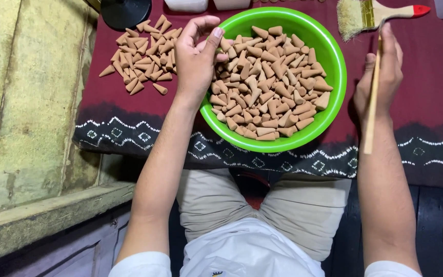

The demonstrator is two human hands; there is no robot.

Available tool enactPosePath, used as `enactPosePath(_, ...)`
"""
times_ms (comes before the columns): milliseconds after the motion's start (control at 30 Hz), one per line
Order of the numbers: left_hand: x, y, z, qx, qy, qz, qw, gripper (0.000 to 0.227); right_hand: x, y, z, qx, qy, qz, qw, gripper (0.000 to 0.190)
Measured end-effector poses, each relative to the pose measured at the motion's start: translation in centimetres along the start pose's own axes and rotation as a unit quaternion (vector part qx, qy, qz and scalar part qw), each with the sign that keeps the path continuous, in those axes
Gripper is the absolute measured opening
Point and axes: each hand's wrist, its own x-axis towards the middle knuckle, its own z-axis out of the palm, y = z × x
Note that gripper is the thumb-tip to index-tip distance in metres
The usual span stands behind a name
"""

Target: A person is manually applying a green coating to the tips of incense cones using a small paintbrush, picking them one by one from a bowl.

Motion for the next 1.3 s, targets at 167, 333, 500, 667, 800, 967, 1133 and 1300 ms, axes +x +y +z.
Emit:
enactPosePath(167, 0.1, 0.1, -0.1, 0.004, 0.002, -0.017, 1.0, 0.019, -0.1, 0.0, -0.4, 0.034, 0.001, -0.039, 0.999, 0.041)
enactPosePath(333, 0.3, -0.2, -0.3, -0.007, -0.009, -0.018, 1.0, 0.018, 0.0, 1.5, 0.1, -0.1, 0.014, -0.159, 0.982, 0.031)
enactPosePath(500, -0.2, 0.9, -0.1, 0.006, -0.011, -0.059, 0.998, 0.032, -0.5, 1.3, -0.1, -0.197, -0.067, -0.088, 0.974, 0.05)
enactPosePath(667, 0.0, 0.6, -0.1, 0.018, -0.051, -0.039, 0.998, 0.033, 0.2, -0.9, -0.4, -0.108, -0.029, -0.099, 0.989, 0.029)
enactPosePath(800, 0.6, 2.0, 0.4, 0.056, -0.073, -0.108, 0.99, 0.025, 0.8, -4.5, -1.2, 0.032, 0.029, 0.058, 0.997, 0.035)
enactPosePath(967, 3.7, 3.4, 1.5, 0.046, -0.159, -0.206, 0.964, 0.021, 2.0, -3.5, -1.8, 0.153, 0.025, 0.039, 0.987, 0.024)
enactPosePath(1133, 7.3, 1.0, 3.2, -0.045, -0.155, -0.192, 0.968, 0.022, 5.7, -6.2, -1.5, 0.13, 0.004, 0.013, 0.991, 0.023)
enactPosePath(1300, 9.2, 0.3, 2.8, -0.074, -0.198, -0.271, 0.939, 0.027, 9.0, -8.1, 0.9, 0.179, -0.044, -0.009, 0.983, 0.017)
